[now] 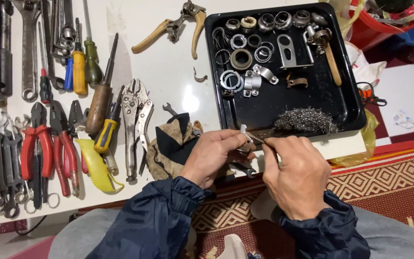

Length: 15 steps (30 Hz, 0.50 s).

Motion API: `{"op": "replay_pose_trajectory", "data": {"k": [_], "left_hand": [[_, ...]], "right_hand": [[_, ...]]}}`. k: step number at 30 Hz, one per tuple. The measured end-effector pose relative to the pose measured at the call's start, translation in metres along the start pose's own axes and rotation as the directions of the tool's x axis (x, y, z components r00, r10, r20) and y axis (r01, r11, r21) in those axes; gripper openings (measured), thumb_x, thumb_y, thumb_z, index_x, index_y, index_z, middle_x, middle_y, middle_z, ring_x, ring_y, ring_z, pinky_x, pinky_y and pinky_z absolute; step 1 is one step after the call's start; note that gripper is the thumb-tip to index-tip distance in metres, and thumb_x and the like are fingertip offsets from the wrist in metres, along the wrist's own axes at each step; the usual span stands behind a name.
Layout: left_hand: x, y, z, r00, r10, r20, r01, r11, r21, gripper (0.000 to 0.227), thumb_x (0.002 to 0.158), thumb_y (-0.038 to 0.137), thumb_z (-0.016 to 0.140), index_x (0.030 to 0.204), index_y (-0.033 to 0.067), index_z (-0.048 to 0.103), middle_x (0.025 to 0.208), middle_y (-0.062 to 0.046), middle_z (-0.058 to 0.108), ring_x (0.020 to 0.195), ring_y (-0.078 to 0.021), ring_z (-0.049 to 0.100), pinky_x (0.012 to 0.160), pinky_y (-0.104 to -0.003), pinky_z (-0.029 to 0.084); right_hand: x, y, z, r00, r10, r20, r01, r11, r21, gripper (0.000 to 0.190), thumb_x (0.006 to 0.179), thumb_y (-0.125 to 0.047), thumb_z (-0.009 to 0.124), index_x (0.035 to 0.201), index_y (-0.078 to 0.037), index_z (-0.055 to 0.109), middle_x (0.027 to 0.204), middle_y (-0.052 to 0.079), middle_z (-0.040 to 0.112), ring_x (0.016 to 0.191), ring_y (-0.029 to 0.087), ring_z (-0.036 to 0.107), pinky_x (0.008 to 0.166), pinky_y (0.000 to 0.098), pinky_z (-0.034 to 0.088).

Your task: Using a small needle file to smooth or shape the edges of a metal component on a workbench.

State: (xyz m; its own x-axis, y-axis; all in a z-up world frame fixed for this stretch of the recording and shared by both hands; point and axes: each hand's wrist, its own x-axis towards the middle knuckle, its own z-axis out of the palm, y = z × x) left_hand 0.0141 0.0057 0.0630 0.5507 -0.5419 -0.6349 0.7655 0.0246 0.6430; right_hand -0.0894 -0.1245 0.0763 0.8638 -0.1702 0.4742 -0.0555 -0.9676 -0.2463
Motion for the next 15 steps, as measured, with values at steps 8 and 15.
{"op": "replay_pose_trajectory", "data": {"k": [8, 15], "left_hand": [[0.008, -0.009, 0.001, 0.998, 0.020, -0.059, -0.022, 0.999, -0.033, 0.015, 0.096, 0.003, 0.062, 0.096, -0.0076, 0.073, 0.089, -0.020, 0.075, 0.070, -0.0279, 0.071, 0.066, -0.034, 0.062], [-0.004, 0.004, 0.003, 0.986, -0.004, -0.168, 0.038, 0.979, 0.200, 0.024, 0.090, 0.009, 0.064, 0.106, 0.0009, 0.080, 0.092, -0.012, 0.079, 0.078, -0.0184, 0.068, 0.078, -0.028, 0.055]], "right_hand": [[-0.005, -0.001, 0.008, 1.000, -0.026, 0.007, 0.026, 0.996, -0.085, 0.003, 0.089, -0.011, 0.075, 0.090, -0.008, 0.074, 0.079, 0.003, 0.068, 0.068, 0.023, 0.057, 0.060, 0.0367, 0.044], [-0.009, 0.001, 0.010, 0.999, -0.040, 0.030, 0.043, 0.994, -0.096, 0.005, 0.088, -0.010, 0.077, 0.087, -0.009, 0.073, 0.075, 0.003, 0.066, 0.066, 0.022, 0.056, 0.055, 0.0362, 0.043]]}}
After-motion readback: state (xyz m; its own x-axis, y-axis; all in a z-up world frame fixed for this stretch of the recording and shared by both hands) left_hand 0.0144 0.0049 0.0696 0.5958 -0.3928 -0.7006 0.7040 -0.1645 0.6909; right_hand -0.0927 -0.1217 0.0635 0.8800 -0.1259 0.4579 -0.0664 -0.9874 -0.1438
